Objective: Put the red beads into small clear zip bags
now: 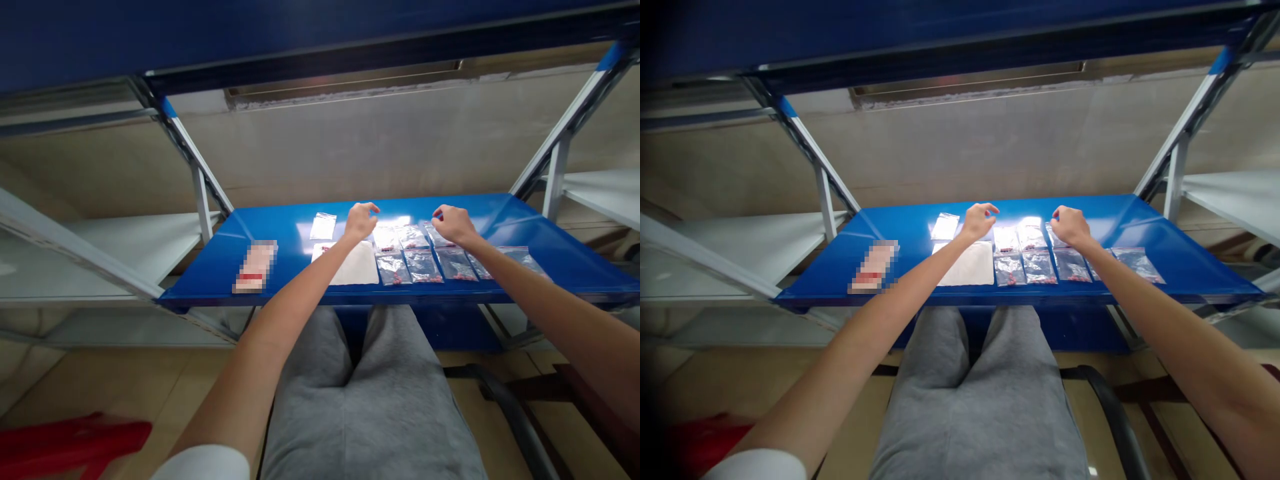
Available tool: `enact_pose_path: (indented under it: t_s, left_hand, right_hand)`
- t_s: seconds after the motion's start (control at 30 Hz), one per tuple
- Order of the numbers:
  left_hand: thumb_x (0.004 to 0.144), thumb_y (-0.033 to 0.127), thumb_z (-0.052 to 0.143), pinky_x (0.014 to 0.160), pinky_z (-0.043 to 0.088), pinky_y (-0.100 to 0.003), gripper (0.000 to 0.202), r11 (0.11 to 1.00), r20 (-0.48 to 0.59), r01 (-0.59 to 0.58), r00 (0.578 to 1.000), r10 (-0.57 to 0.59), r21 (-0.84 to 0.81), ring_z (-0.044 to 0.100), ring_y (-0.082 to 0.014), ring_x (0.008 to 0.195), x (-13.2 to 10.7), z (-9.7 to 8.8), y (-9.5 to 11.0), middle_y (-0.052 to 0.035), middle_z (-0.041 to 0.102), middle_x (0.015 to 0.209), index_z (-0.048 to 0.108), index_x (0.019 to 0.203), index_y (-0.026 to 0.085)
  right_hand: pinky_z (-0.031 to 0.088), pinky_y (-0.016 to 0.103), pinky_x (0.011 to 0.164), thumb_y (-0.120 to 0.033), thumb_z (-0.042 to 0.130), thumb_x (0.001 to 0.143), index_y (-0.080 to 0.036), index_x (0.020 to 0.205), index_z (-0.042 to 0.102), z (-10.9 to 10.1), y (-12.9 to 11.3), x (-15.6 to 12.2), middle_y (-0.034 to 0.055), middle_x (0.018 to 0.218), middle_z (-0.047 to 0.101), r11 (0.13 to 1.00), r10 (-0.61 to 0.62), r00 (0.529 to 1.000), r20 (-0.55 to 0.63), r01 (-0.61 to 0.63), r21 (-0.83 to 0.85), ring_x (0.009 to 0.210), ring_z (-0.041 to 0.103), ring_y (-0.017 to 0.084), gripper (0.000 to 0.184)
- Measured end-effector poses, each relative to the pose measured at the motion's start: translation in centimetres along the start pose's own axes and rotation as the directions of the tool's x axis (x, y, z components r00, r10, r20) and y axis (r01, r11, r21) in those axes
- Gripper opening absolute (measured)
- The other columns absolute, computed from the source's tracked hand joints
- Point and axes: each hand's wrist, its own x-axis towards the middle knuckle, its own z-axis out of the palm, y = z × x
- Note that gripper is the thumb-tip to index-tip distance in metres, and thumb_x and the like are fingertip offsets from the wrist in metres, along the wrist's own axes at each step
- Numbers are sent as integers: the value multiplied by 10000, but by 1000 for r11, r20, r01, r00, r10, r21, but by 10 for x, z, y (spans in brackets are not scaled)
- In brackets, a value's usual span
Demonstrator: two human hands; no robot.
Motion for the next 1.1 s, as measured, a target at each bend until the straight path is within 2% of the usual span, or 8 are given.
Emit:
enact_pose_path:
  t_s: [0.1,0.23,0.33,0.47,0.63,0.83,1.0,1.1]
  left_hand:
    - [882,120,601,979,449,-318,259,969,-139,231,966,-218,88,610,-233,1085,-13,-41,-43,-108,659,1152,709,1098,215]
    - [886,287,700,953,444,-345,345,843,-274,531,827,-491,92,591,-268,1150,-34,-72,-88,-154,587,1311,613,1211,214]
    - [889,318,708,950,444,-343,299,828,-239,555,816,-526,76,594,-266,1172,-47,-75,-108,-144,628,1287,619,1152,210]
    - [895,244,672,908,463,-337,138,849,-218,525,837,-503,57,629,-259,1139,-52,-72,-116,-118,699,1200,664,1030,222]
    - [904,204,644,853,485,-328,89,876,-230,481,852,-470,-9,672,-254,1052,-53,-74,-110,-118,741,1135,702,972,210]
    - [914,210,666,812,492,-275,66,936,-248,314,905,-345,-157,693,-191,905,-57,-86,-95,-81,765,994,720,948,194]
    - [840,150,725,730,506,-284,186,941,-252,134,943,-217,-310,677,-176,752,-80,-104,-78,-62,734,879,719,1023,183]
    - [826,126,709,703,516,-272,241,921,-229,78,957,-176,-381,671,-162,756,-106,-109,-70,-57,719,911,715,1057,193]
  right_hand:
    - [479,357,855,-171,509,886,-135,1081,737,8,-56,-3,169,1040,755,984,-125,987,-104,136,115,963,680,284,302]
    - [481,359,839,-173,484,911,-136,1122,714,27,-141,-5,142,983,752,919,-219,970,-104,241,314,884,675,262,315]
    - [469,354,895,-136,531,887,-128,1174,695,47,-192,-5,149,1074,744,903,-216,970,109,157,399,975,665,269,330]
    - [476,345,928,-94,609,834,-134,1208,676,71,-234,-5,149,1134,732,896,-206,956,208,99,433,1046,657,275,382]
    - [548,330,771,-104,662,793,-141,1258,638,82,-251,-3,151,1133,713,865,-126,957,261,-24,502,969,665,273,467]
    - [545,265,585,-201,646,841,-178,1283,567,62,-251,-6,100,1047,708,754,-51,962,268,-139,642,754,668,169,449]
    - [478,217,528,-233,673,776,-202,1096,611,35,-250,-36,40,863,695,474,-57,982,181,-133,871,675,620,133,327]
    - [492,234,540,-297,688,739,-221,1087,614,25,-246,-77,17,820,683,383,-17,997,76,-64,921,686,631,152,365]
